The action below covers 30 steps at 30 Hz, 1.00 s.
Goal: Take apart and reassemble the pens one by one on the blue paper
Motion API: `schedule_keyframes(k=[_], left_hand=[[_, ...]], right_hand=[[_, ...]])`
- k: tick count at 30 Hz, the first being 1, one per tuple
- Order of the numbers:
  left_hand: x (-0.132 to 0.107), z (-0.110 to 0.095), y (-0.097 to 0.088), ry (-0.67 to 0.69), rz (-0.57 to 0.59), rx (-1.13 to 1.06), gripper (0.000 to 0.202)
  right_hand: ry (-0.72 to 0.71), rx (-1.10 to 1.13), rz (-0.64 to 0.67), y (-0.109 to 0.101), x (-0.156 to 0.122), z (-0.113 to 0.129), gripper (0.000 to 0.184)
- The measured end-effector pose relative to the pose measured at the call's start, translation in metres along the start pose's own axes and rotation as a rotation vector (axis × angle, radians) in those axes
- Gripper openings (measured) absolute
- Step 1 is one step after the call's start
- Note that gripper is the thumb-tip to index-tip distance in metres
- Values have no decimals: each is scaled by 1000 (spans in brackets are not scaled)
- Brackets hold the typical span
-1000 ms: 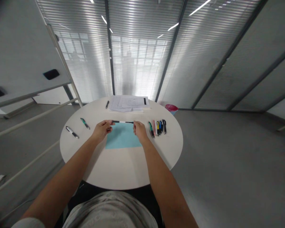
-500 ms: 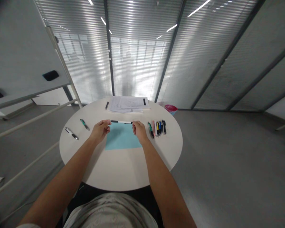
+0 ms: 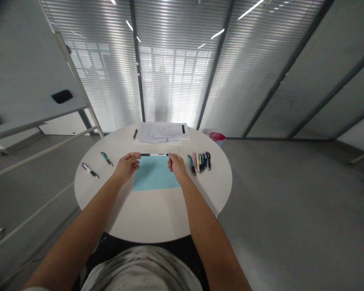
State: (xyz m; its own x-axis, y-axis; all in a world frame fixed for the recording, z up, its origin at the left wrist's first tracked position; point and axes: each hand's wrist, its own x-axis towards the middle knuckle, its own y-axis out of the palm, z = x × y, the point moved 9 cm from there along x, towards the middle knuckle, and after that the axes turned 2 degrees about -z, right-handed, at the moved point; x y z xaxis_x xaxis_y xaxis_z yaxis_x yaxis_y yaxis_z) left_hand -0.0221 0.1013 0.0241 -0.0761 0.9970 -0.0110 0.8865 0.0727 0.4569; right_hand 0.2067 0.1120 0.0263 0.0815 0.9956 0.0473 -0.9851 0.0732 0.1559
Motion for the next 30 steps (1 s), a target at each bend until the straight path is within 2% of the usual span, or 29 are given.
schedule_keyframes(k=[5,9,30], left_hand=[[-2,0,3,-18,22,12,36],[-2,1,4,-25,47,20,35],[-2,2,2,-24,21,1,37]], right_hand=[[21,19,1,-1,3,-5,38],[5,3,-25,-5,5,-6,34],[3,52,-11,-2,0,0,23]])
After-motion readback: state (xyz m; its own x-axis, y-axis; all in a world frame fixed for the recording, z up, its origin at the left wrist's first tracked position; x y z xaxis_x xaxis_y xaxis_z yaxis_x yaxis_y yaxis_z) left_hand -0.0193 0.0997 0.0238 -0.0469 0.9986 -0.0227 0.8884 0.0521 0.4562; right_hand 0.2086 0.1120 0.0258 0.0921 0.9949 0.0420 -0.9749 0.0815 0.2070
